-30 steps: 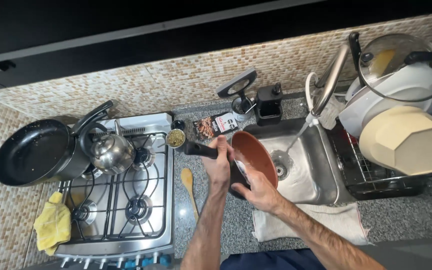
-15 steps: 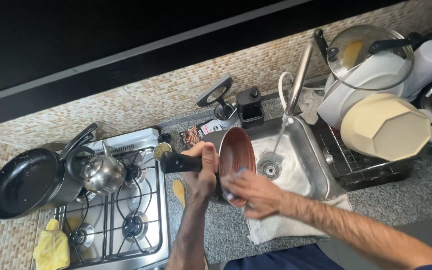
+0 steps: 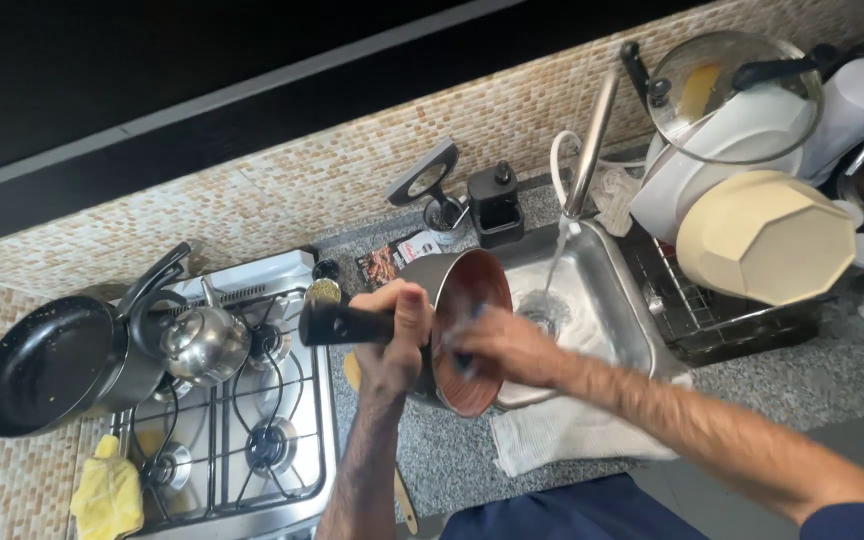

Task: The recorder washes various dishes including bowls, lids, and a pan using a sponge and running water.

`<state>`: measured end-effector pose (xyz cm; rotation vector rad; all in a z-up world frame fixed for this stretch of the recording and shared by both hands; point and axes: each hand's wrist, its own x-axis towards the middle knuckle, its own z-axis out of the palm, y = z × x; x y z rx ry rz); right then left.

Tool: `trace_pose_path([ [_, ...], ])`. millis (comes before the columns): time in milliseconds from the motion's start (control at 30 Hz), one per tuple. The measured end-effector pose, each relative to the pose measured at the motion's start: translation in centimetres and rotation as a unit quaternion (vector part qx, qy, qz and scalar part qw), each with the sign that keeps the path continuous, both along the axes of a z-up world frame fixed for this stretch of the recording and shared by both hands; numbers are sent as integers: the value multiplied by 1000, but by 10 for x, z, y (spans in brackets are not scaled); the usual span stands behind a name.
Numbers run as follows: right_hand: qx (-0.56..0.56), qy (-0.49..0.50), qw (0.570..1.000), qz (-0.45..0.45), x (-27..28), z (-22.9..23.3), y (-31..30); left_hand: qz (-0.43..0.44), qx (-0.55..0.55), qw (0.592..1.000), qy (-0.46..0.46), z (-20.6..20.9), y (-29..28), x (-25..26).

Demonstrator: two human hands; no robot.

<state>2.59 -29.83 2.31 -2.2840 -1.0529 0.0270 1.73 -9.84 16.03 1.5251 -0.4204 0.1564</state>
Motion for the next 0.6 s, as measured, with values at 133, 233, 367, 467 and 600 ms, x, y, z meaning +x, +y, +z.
trace_pose_path([
  [133, 51, 228, 971, -44, -55, 26, 46, 65, 36, 997, -19, -33, -5, 0],
  [233, 408, 420, 808, -64, -64, 25, 55, 85, 57, 993, -61, -30, -5, -7],
  [367, 228, 174, 958, 7, -32, -8, 18, 42, -5, 999, -32, -10, 1, -7],
  [467, 39, -123, 988, 90, 23, 7, -13, 1, -48, 999, 17, -4, 4, -7],
  [600, -117, -254, 951, 135, 47, 3, -22, 11, -85, 993, 77, -24, 8, 9],
])
